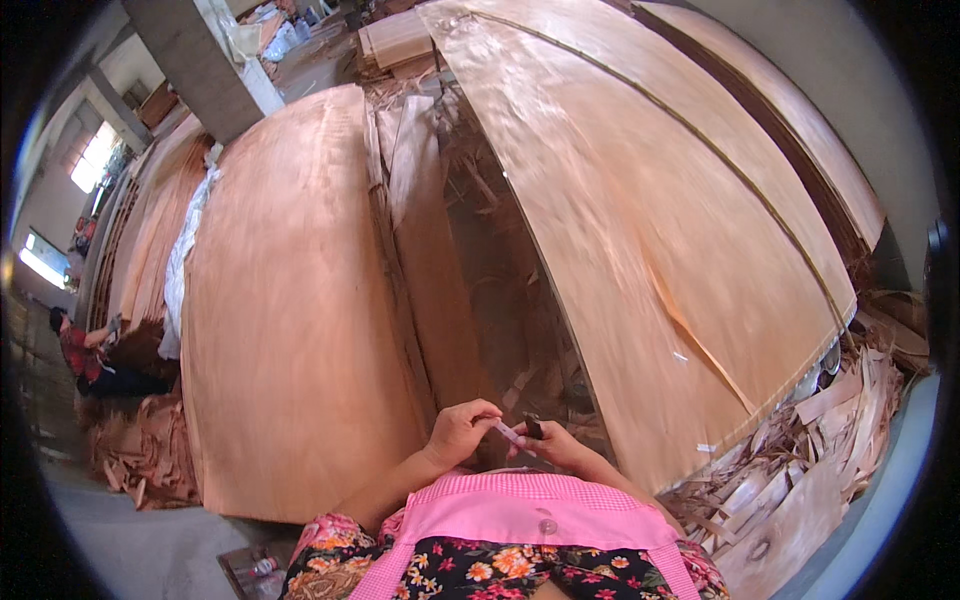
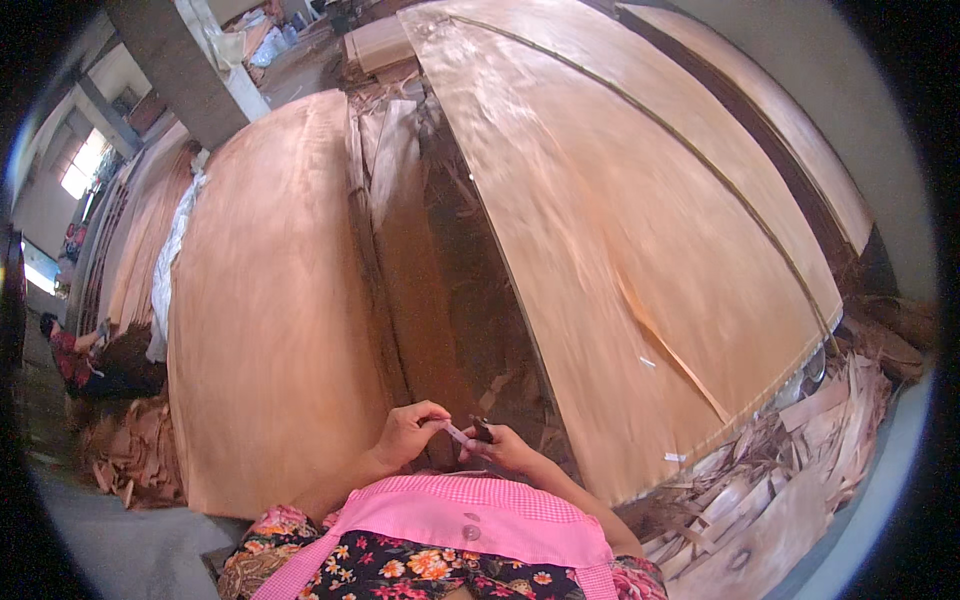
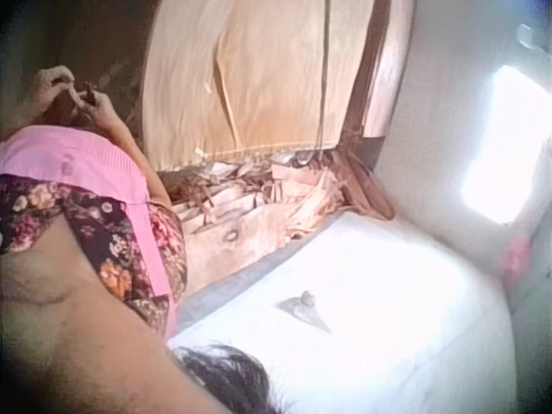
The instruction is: The person handles and processes sheets of wood veneer. They cut strips of veneer using a knife, apply tape to join or reinforce the edges of large veneer sheets, and sort through a pile of wood strips on the floor.
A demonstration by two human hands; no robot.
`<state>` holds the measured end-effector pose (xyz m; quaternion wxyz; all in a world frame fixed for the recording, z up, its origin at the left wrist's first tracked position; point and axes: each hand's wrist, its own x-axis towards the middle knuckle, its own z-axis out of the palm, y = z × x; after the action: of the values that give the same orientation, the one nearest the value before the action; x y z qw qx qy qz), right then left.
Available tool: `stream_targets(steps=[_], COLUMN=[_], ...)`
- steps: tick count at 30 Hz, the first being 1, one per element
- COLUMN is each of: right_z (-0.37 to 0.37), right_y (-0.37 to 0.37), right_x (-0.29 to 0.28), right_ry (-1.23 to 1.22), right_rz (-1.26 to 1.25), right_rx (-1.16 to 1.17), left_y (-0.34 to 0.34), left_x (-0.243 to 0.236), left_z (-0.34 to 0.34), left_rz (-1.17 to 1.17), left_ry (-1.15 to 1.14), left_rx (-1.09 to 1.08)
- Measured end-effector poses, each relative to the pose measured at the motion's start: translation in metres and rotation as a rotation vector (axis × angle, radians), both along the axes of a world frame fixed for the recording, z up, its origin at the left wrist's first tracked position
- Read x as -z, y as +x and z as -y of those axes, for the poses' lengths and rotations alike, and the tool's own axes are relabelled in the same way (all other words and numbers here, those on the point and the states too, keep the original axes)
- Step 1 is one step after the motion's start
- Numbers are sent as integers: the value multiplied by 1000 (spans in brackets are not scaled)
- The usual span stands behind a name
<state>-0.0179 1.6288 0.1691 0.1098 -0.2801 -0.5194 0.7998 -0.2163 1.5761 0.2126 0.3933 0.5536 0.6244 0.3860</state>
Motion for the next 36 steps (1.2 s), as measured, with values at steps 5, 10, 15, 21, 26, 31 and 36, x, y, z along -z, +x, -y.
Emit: stream_targets(steps=[5, 10, 15, 21, 26, 31, 36], right_z=[-43, -112, -233, -442, -620, -775, -891], right_y=[-69, -125, -179, -207, -198, -215, -289], right_x=[-8, -19, -57, -131, -194, -171, -85], right_ry=[-114, 12, -65, 71, 590, 1719, 1688], right_rz=[140, 109, 45, -93, 322, 1228, 1099], right_rx=[94, 71, 178, 598, 616, 991, 1025], left_y=[-60, -114, -204, -319, -393, -489, -602], left_x=[-9, -7, 11, 35, 61, 112, 104], left_z=[-36, -120, -247, -336, -364, -450, -607], left_rz=[23, 123, 408, 110, -182, -67, -242], left_ry=[2, 60, 214, -138, -167, -370, -219], left_rx=[-57, -121, -247, -132, -28, -174, -52])
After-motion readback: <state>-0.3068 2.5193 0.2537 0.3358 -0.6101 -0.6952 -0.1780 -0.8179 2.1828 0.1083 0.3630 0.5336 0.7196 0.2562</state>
